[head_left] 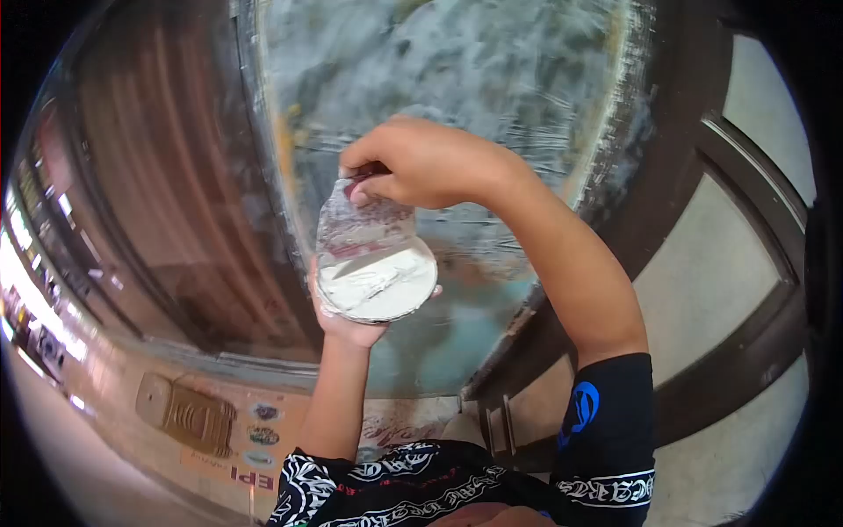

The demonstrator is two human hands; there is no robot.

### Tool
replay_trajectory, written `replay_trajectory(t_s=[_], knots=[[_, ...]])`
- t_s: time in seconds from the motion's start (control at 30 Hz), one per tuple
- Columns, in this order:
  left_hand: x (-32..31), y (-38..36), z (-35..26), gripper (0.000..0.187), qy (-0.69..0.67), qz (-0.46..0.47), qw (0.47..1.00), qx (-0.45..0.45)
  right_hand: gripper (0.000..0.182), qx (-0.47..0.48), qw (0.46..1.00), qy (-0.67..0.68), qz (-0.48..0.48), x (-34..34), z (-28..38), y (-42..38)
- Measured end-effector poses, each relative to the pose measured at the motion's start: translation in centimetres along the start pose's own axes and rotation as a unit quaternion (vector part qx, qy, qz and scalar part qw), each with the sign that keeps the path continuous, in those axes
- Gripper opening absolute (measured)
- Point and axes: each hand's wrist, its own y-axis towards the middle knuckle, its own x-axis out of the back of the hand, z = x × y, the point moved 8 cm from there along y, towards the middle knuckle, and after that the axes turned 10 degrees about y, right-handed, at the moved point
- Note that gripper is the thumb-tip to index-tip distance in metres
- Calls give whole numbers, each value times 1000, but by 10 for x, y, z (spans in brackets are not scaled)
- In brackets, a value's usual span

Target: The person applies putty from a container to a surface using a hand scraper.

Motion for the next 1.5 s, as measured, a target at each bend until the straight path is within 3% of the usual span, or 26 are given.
replay_trajectory(t_s=[0.1, 0.13, 0.17, 0.23, 0.4, 0.53, 0.9, 0.97, 1.07, 1.2, 1.27, 1.3, 1.37, 1.43, 1.5], knots=[[-18, 16, 12, 79, -61, 25, 997, 28, 21, -61, 998, -19, -9, 23, 2, -12], [-19, 29, 18, 79, -168, 45, 984, 30, 21, -53, 998, -23, -18, 31, -9, -17], [-18, 35, 22, 79, -170, 47, 984, 32, 21, -55, 998, -26, -19, 38, -9, -21], [7, 49, 31, 79, -21, -91, 996, 13, 21, -79, 995, -55, -24, 53, -11, -31], [-6, 71, 64, 78, -65, -44, 995, 64, 19, -76, 992, -90, -47, 83, -19, -57], [-7, 83, 83, 81, -84, -12, 995, 50, 20, -55, 994, -81, -50, 95, -34, -73], [-4, 97, 108, 81, -13, -98, 992, 73, 18, -37, 994, -81, -69, 111, -52, -99], [-10, 100, 108, 73, -95, -24, 993, 62, 18, -27, 993, -88, -75, 111, -53, -101], [-3, 101, 109, 68, -95, -17, 994, 50, 18, -34, 994, -77, -76, 110, -57, -102], [-23, 105, 114, 69, -133, 12, 989, 57, 18, -67, 992, -83, -64, 111, -60, -102], [-26, 106, 119, 77, -133, 29, 988, 69, 18, -77, 991, -95, -59, 113, -60, -103], [-25, 108, 120, 77, -136, 28, 988, 71, 18, -79, 990, -101, -62, 115, -61, -104], [-8, 110, 125, 78, -22, -66, 994, 87, 19, -84, 988, -109, -64, 119, -65, -106], [-12, 112, 127, 79, -39, -75, 993, 88, 17, -65, 991, -36, -112, 127, -69, -111], [-11, 114, 129, 79, -54, -85, 991, 86, 18, -72, 989, -47, -117, 131, -73, -114]])
